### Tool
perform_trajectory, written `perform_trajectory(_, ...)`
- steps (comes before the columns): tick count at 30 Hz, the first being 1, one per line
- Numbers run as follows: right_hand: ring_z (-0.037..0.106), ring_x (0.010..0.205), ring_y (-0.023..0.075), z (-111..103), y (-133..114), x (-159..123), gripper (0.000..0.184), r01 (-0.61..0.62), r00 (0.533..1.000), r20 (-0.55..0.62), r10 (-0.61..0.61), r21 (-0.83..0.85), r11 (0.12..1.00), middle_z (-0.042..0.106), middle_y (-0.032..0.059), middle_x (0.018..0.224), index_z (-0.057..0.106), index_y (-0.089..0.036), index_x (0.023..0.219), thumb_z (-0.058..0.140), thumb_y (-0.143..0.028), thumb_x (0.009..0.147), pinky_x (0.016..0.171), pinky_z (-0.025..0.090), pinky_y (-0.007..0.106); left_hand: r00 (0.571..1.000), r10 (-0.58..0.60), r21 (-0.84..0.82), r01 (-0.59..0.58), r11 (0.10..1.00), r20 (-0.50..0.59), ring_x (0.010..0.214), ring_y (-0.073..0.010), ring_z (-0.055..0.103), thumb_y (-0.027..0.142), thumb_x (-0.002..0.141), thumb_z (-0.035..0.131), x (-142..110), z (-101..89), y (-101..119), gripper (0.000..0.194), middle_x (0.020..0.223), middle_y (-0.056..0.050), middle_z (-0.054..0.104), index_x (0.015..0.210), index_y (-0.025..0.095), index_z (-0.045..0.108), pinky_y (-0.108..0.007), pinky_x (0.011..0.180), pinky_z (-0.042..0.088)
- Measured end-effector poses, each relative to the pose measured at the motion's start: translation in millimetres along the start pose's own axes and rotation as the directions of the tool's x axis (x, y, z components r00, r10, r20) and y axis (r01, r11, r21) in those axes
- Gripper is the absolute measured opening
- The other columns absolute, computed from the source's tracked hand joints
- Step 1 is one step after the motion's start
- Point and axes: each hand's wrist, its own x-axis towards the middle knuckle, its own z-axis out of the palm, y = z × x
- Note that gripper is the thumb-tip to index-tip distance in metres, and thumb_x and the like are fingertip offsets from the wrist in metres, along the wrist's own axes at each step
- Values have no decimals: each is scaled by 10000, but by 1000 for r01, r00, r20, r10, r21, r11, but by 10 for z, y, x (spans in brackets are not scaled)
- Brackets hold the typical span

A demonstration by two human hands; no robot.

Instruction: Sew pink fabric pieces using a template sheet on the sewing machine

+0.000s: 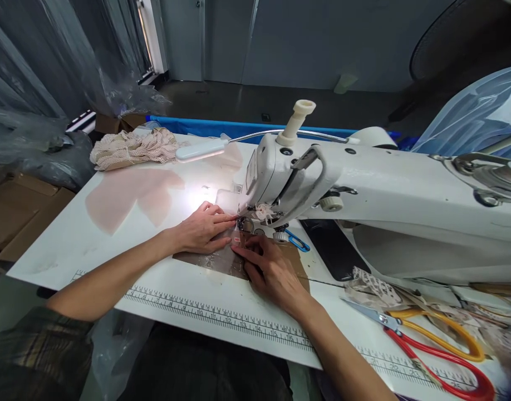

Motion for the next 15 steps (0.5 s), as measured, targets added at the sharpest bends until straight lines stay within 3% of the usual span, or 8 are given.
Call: perform_trajectory(15, 577, 967, 239, -5, 21, -5, 380, 8, 1000, -13, -7, 27, 1000, 571, 99, 1069, 701, -280, 1149, 506, -116, 867, 828, 554, 428, 999, 8, 62, -6, 998, -36, 1021, -266, 549, 370, 967, 406, 18, 49, 37, 392, 1280, -105, 628, 1229, 150, 599, -446, 880, 352)
